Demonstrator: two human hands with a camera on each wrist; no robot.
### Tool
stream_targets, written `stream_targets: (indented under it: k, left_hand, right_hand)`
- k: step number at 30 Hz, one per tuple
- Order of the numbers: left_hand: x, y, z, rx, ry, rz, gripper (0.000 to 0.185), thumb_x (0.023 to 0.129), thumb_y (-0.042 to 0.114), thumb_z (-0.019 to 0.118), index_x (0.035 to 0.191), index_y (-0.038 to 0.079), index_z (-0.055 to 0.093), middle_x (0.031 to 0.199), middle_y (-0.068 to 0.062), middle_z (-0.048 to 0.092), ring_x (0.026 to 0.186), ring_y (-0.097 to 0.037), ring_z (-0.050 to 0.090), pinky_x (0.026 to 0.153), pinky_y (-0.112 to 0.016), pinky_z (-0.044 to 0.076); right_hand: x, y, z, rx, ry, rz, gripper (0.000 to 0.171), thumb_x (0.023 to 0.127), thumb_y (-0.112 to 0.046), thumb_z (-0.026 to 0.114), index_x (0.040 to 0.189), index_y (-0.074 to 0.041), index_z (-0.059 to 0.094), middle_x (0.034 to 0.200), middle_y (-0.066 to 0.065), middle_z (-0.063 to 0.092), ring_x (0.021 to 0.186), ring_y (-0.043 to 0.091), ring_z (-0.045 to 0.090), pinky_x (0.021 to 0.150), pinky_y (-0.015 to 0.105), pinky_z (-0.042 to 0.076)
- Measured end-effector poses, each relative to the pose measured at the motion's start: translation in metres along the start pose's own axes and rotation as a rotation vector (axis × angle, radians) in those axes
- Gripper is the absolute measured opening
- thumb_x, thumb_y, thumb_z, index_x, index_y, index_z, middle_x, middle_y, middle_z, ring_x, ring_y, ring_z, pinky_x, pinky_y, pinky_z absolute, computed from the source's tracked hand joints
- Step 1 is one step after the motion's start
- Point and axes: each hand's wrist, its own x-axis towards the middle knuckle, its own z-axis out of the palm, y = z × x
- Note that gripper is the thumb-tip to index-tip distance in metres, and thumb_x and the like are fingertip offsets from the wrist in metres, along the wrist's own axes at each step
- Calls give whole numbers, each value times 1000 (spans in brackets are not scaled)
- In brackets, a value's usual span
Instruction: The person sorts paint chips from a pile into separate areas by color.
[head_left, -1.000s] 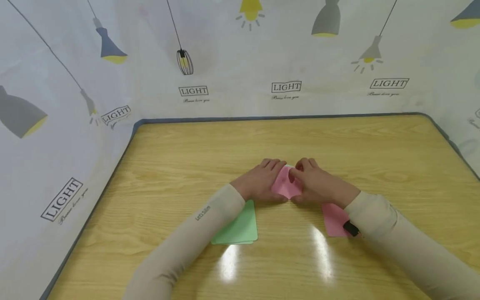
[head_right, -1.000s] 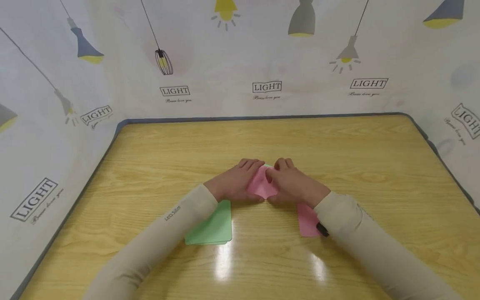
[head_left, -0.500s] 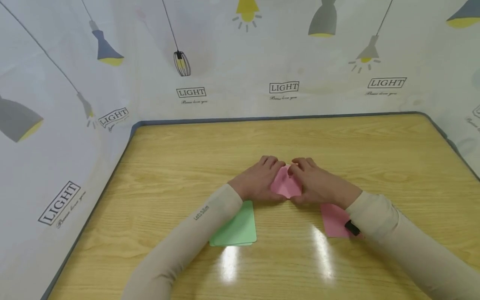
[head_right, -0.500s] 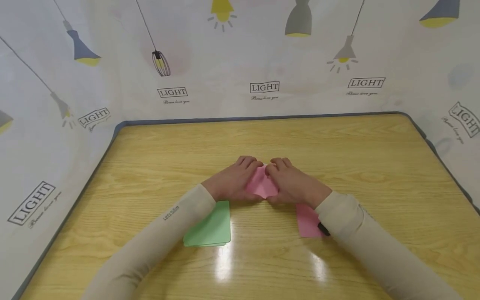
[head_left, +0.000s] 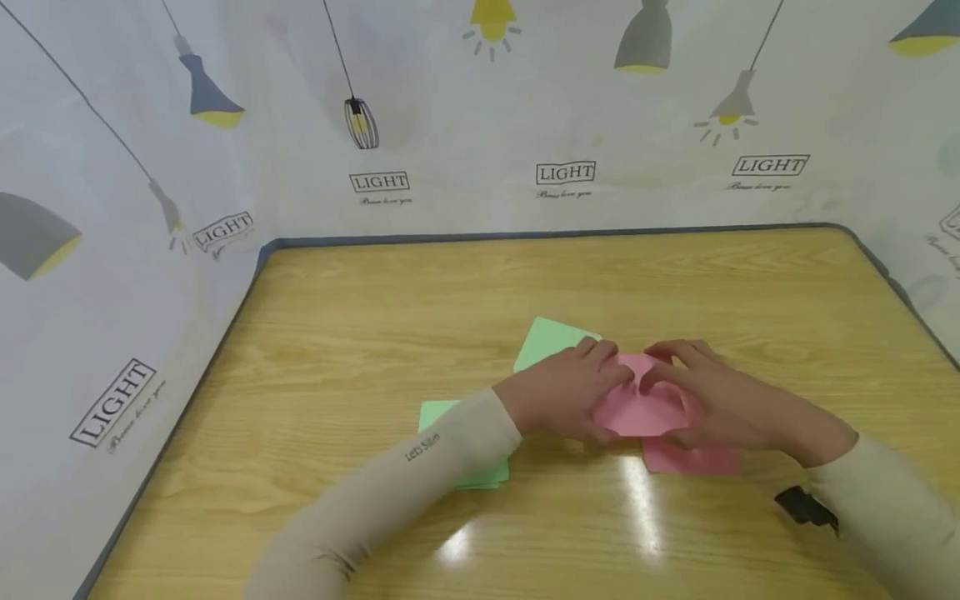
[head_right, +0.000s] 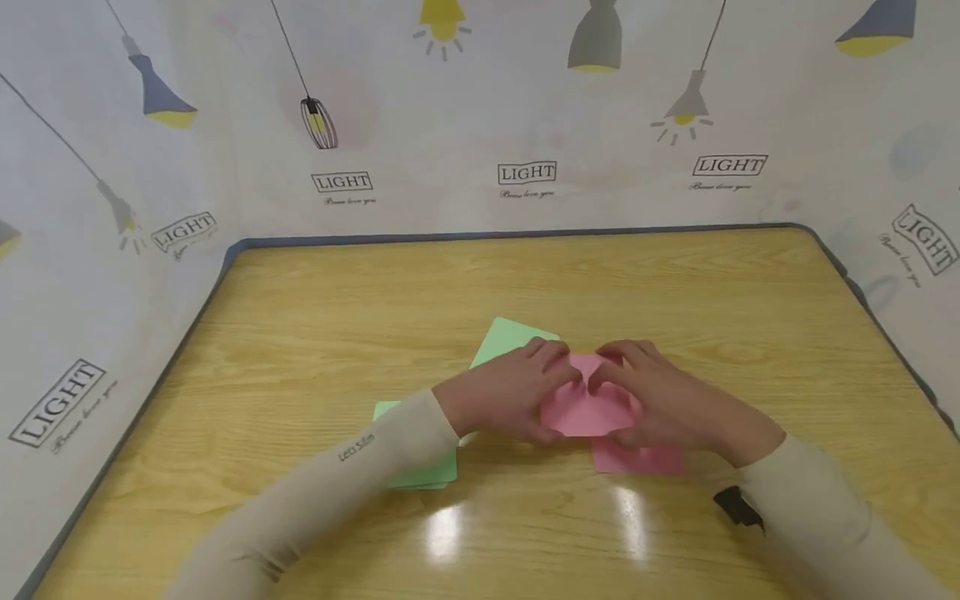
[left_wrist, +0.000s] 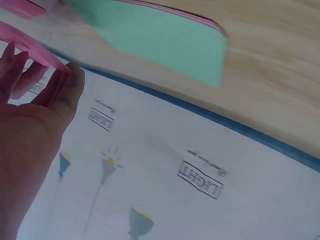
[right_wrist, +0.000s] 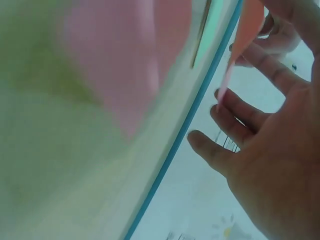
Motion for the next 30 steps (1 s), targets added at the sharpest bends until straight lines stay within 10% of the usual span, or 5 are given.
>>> stream_targets:
  k: [12,30]
  left_hand:
    - [31,48,16,35,-64,53,48,93,57,54,131,26,51,122,-2,38,115,-17,35,92,-21,36]
    - [27,49,20,63,-81,21,51,98,53,49,144,33,42,135,1,36,127,-17,33,104,-27,33]
  right_hand:
    - [-53,22,7,82,-21,42,47,75,-29,86,116,-34,61,142,17,38,128,42,32,88,64,42]
    - [-52,29,16,18,26,-17,50,74,-19,85,115,-33,59,138,18,42,119,43,40,83,62,44]
